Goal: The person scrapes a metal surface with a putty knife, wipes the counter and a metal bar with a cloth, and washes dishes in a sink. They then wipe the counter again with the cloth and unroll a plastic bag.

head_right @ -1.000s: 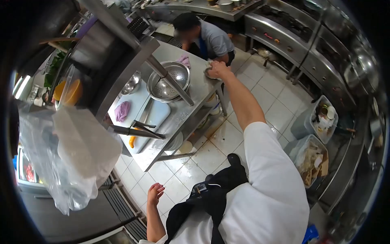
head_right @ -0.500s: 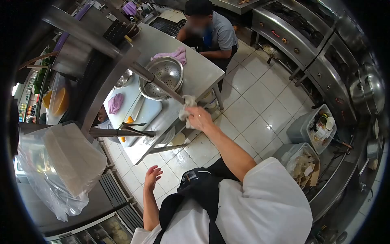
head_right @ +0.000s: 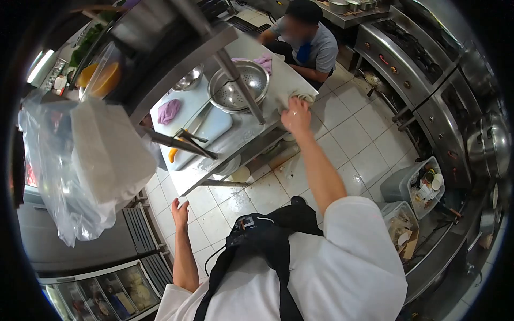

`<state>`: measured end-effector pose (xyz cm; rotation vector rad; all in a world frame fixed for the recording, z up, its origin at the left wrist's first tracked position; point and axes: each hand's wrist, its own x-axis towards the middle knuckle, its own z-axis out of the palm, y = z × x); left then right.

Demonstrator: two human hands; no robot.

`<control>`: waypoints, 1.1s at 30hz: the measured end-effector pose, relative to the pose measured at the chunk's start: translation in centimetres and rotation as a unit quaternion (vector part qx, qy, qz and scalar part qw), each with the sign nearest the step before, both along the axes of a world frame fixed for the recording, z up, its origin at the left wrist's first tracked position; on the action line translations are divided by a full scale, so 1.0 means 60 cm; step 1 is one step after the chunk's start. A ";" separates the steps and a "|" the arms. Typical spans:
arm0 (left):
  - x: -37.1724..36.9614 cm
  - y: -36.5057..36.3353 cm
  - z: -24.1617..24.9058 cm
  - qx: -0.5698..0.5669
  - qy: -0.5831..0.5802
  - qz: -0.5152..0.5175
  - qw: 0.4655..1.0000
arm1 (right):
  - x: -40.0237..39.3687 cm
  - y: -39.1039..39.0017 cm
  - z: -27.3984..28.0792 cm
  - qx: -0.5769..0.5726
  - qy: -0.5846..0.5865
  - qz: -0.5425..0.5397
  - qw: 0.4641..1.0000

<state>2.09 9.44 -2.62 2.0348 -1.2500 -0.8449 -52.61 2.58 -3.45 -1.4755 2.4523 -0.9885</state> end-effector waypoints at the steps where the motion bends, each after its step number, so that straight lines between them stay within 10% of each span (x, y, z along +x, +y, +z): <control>1: 0.010 -0.015 -0.003 -0.003 -0.011 0.007 1.000 | 0.063 0.020 0.027 -0.010 0.044 -0.024 0.999; 8: 0.083 -0.060 0.050 0.078 0.113 -0.108 0.985 | 0.380 0.086 0.021 -0.114 -0.115 0.093 0.982; 11: 0.181 -0.017 0.038 0.075 0.148 -0.121 0.979 | 0.344 0.026 0.029 -0.100 -0.018 0.049 0.994; 12: 0.210 0.006 0.036 0.072 0.155 -0.117 0.978 | 0.297 -0.026 -0.040 -0.164 -0.174 0.074 0.968; 15: 0.323 0.062 -0.022 0.114 0.146 -0.063 0.981 | 0.300 -0.031 0.057 0.082 -0.002 0.009 0.997; 18: 0.397 0.120 -0.050 0.163 0.176 -0.022 0.971 | 0.271 -0.078 -0.077 0.088 0.082 0.082 0.989; 20: 0.429 0.148 -0.074 0.190 0.185 -0.011 0.964 | 0.330 -0.041 -0.011 0.145 0.053 0.104 0.982; 24: 0.435 0.144 -0.098 0.226 0.196 -0.025 0.954 | 0.468 0.053 0.010 0.032 0.002 0.083 0.996; 26: 0.431 0.130 -0.103 0.225 0.196 -0.042 0.954 | 0.513 0.106 0.050 0.047 -0.270 0.062 0.960; 28: 0.429 0.117 -0.097 0.211 0.213 -0.053 0.952 | 0.548 0.149 0.034 0.020 -0.296 0.058 0.953; 33: 0.415 0.100 -0.090 0.207 0.218 -0.070 0.951 | 0.631 0.114 0.079 -0.172 -0.091 0.066 0.979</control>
